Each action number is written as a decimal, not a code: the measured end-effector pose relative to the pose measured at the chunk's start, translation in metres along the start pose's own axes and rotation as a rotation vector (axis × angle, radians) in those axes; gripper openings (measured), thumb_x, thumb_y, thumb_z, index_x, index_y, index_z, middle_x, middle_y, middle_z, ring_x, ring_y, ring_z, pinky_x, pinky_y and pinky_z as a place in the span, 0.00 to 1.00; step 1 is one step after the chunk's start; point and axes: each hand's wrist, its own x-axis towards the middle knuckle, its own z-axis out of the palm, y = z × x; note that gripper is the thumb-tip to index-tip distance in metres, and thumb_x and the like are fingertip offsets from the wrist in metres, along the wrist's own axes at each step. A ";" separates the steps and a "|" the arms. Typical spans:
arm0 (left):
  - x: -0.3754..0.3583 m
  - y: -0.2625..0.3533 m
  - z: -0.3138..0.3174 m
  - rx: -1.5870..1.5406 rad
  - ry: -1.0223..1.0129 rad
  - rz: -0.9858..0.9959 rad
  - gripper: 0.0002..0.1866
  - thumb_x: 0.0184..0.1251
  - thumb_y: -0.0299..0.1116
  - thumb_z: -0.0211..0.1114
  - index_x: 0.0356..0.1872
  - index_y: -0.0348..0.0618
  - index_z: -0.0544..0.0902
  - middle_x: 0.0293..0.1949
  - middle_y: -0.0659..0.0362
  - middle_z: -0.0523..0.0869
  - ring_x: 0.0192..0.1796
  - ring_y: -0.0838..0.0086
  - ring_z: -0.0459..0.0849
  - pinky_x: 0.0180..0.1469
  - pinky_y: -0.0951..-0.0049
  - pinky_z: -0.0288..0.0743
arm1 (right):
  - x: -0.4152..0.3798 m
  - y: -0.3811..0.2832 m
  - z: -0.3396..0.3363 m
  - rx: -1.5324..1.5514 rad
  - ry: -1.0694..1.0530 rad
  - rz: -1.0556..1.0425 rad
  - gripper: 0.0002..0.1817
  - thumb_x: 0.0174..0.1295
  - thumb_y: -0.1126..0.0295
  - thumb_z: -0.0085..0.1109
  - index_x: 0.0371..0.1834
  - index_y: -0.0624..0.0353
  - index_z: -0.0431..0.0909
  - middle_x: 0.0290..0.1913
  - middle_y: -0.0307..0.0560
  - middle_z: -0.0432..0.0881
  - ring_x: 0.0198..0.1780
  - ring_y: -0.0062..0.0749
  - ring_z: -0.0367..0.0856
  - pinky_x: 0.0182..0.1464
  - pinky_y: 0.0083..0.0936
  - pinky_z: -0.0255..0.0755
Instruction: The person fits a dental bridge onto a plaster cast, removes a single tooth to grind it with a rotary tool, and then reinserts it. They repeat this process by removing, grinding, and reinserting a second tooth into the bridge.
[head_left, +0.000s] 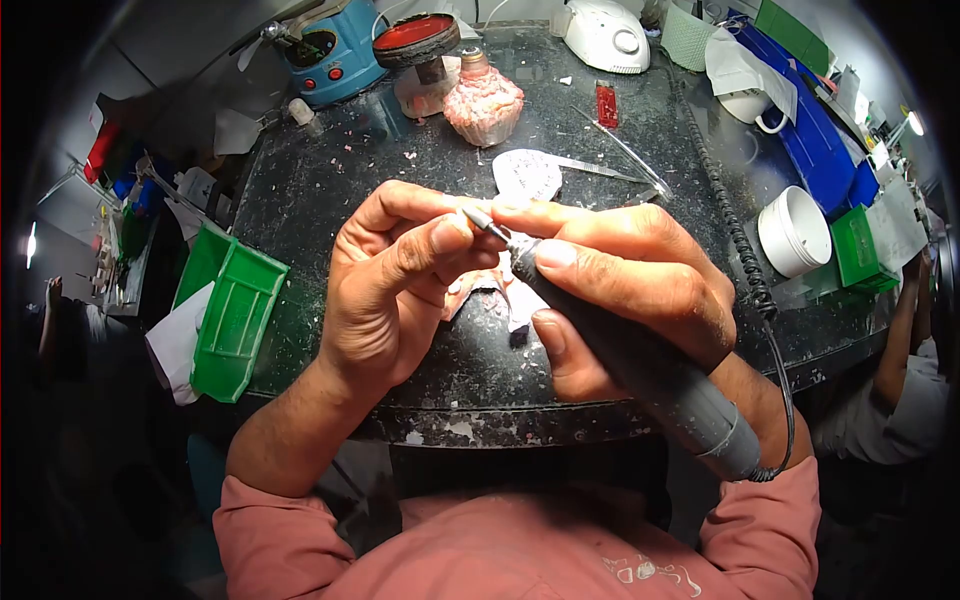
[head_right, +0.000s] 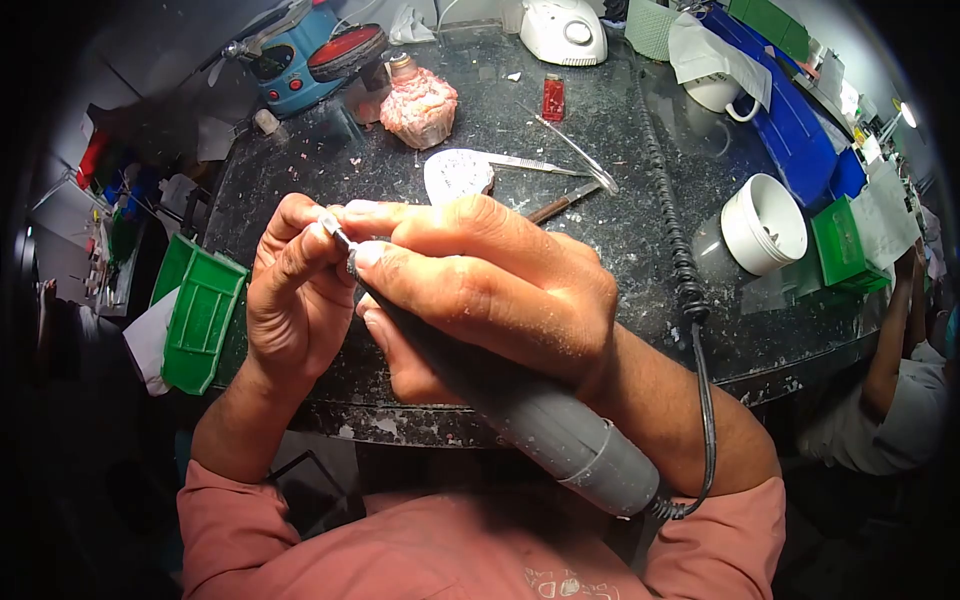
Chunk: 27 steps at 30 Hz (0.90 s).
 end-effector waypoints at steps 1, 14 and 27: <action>0.000 0.000 0.000 0.000 -0.001 0.000 0.06 0.67 0.23 0.63 0.42 0.34 0.80 0.42 0.46 0.87 0.45 0.64 0.88 0.51 0.65 0.85 | 0.000 0.000 0.000 0.005 0.000 -0.003 0.24 0.51 0.79 0.70 0.52 0.62 0.73 0.46 0.61 0.83 0.44 0.44 0.87 0.41 0.30 0.82; 0.001 -0.002 -0.002 0.020 0.001 0.009 0.05 0.67 0.22 0.63 0.42 0.35 0.80 0.43 0.46 0.87 0.45 0.64 0.89 0.53 0.64 0.85 | 0.004 -0.005 0.006 0.005 0.115 0.074 0.19 0.40 0.84 0.72 0.39 0.62 0.82 0.41 0.56 0.86 0.41 0.37 0.89 0.36 0.24 0.83; 0.000 -0.002 0.000 0.005 -0.002 0.011 0.05 0.67 0.22 0.63 0.42 0.35 0.80 0.43 0.46 0.87 0.46 0.63 0.88 0.53 0.63 0.85 | -0.002 0.002 0.003 0.073 0.097 0.007 0.19 0.48 0.81 0.69 0.45 0.63 0.78 0.41 0.57 0.84 0.44 0.45 0.88 0.39 0.29 0.83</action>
